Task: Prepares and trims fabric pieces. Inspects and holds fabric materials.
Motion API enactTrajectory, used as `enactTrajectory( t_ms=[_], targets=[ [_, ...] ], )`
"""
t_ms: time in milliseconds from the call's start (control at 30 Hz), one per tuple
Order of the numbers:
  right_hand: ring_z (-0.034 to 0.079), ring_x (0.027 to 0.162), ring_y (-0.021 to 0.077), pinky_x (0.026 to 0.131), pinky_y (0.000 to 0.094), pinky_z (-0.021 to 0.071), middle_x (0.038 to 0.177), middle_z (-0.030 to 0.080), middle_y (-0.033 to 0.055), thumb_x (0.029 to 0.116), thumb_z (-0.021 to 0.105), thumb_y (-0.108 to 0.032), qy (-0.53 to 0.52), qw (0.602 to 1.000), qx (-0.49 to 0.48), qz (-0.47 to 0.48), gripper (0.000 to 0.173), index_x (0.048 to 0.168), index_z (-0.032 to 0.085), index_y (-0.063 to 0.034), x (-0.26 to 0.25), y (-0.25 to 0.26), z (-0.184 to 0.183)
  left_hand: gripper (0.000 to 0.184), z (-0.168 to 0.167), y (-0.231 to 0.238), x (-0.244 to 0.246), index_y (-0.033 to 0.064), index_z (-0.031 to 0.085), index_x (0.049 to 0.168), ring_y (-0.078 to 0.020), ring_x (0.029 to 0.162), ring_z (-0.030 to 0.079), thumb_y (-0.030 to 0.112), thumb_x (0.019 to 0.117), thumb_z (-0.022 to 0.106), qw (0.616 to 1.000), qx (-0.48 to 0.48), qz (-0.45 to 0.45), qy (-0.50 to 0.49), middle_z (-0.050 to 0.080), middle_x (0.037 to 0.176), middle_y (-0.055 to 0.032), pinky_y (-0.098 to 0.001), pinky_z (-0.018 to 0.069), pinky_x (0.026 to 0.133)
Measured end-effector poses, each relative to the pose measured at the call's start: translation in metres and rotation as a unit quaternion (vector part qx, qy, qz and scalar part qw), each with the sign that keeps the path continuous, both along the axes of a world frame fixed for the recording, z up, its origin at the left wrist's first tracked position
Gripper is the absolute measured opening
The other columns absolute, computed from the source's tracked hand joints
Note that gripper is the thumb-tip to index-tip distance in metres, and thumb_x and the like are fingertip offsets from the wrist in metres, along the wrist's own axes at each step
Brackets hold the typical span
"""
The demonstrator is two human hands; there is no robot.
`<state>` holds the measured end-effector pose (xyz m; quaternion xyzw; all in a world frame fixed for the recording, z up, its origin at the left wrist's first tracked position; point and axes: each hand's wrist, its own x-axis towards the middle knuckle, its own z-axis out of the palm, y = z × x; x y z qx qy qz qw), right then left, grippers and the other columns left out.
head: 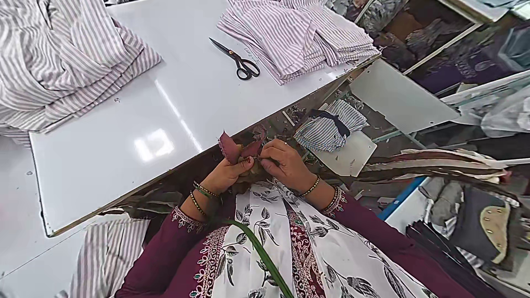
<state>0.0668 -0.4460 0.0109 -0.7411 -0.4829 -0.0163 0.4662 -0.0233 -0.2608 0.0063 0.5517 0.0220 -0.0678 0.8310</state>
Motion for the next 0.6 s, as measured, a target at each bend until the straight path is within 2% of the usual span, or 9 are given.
enactTrajectory(
  t_ms=[67,133,167,233,267,367,467,533,600],
  targets=[
    [0.062,0.092,0.0069,0.081,0.0187,0.0504,0.095,0.065,0.0089,0.0958,0.053,-0.011,0.073,0.996,0.039,0.019,0.021,0.083,0.065,0.0004,-0.001,0.001,0.002,0.019,-0.002,0.003,-0.005,0.0243,0.061,0.092,0.0079,0.054,0.050,0.010,0.1003,0.052,1.000,0.012,0.001,-0.010,0.061,0.068,0.0176,-0.0099,0.0417,0.052],
    [0.059,0.086,0.0008,0.076,0.0150,0.0489,0.094,0.064,0.0065,0.0956,0.052,-0.010,0.130,0.989,0.047,0.044,0.018,0.086,0.063,0.0013,-0.002,0.003,0.004,0.018,-0.002,0.004,-0.010,0.0242,0.061,0.092,0.0078,0.053,0.048,0.011,0.1004,0.052,1.000,0.014,0.006,-0.001,0.060,0.067,0.0178,-0.0099,0.0408,0.051],
    [0.059,0.084,0.0011,0.075,0.0162,0.0492,0.094,0.065,0.0064,0.0958,0.055,-0.012,0.140,0.988,0.028,0.056,0.017,0.092,0.064,0.0017,-0.002,0.005,0.004,0.018,-0.002,0.004,-0.012,0.0238,0.061,0.092,0.0079,0.052,0.048,0.010,0.1002,0.052,1.000,0.012,0.010,0.004,0.060,0.067,0.0174,-0.0098,0.0406,0.050],
    [0.064,0.090,0.0098,0.083,0.0268,0.0523,0.099,0.069,0.0102,0.0977,0.062,-0.024,0.121,0.990,-0.033,0.069,0.030,0.109,0.068,0.0030,-0.004,0.006,0.006,0.018,-0.003,0.004,-0.014,0.0228,0.062,0.092,0.0080,0.052,0.048,0.010,0.1000,0.053,1.000,0.006,0.019,0.002,0.061,0.067,0.0170,-0.0094,0.0401,0.050],
    [0.066,0.091,0.0146,0.085,0.0327,0.0525,0.098,0.071,0.0118,0.0986,0.062,-0.025,0.092,0.993,-0.044,0.065,0.031,0.109,0.071,0.0025,-0.005,0.008,0.004,0.018,-0.004,0.005,-0.015,0.0227,0.061,0.093,0.0081,0.053,0.048,0.009,0.1000,0.053,1.000,0.006,0.021,-0.003,0.061,0.068,0.0172,-0.0095,0.0402,0.050],
    [0.070,0.086,0.0210,0.082,0.0390,0.0517,0.090,0.074,0.0105,0.0995,0.057,-0.017,-0.040,0.998,-0.045,0.015,0.023,0.098,0.075,-0.0022,-0.006,0.012,0.000,0.018,-0.008,0.009,-0.016,0.0235,0.060,0.092,0.0091,0.058,0.051,0.010,0.1008,0.052,0.998,0.040,0.013,-0.037,0.062,0.072,0.0192,-0.0095,0.0429,0.056],
    [0.070,0.078,0.0243,0.076,0.0399,0.0540,0.082,0.073,0.0099,0.0982,0.057,-0.015,-0.156,0.986,-0.040,-0.038,0.023,0.095,0.076,-0.0032,0.001,0.011,-0.003,0.013,-0.007,0.014,-0.019,0.0192,0.059,0.096,0.0075,0.065,0.055,0.009,0.1005,0.052,0.995,0.089,0.026,-0.026,0.061,0.074,0.0184,-0.0117,0.0477,0.064],
    [0.070,0.075,0.0249,0.070,0.0378,0.0554,0.082,0.073,0.0123,0.0963,0.056,-0.010,-0.162,0.985,-0.032,-0.057,0.021,0.096,0.075,-0.0011,0.008,0.009,-0.005,0.011,-0.005,0.014,-0.022,0.0173,0.058,0.099,0.0070,0.065,0.056,0.008,0.1002,0.053,0.994,0.099,0.041,-0.003,0.060,0.075,0.0178,-0.0122,0.0483,0.064],
    [0.073,0.077,0.0270,0.070,0.0407,0.0592,0.086,0.073,0.0154,0.0958,0.057,-0.005,-0.119,0.987,-0.058,-0.092,0.018,0.095,0.074,0.0022,0.020,0.003,-0.004,0.010,-0.004,0.013,-0.026,0.0158,0.059,0.103,0.0068,0.067,0.056,0.008,0.0998,0.053,0.994,0.095,0.053,0.003,0.060,0.077,0.0175,-0.0125,0.0489,0.066]
  ],
)
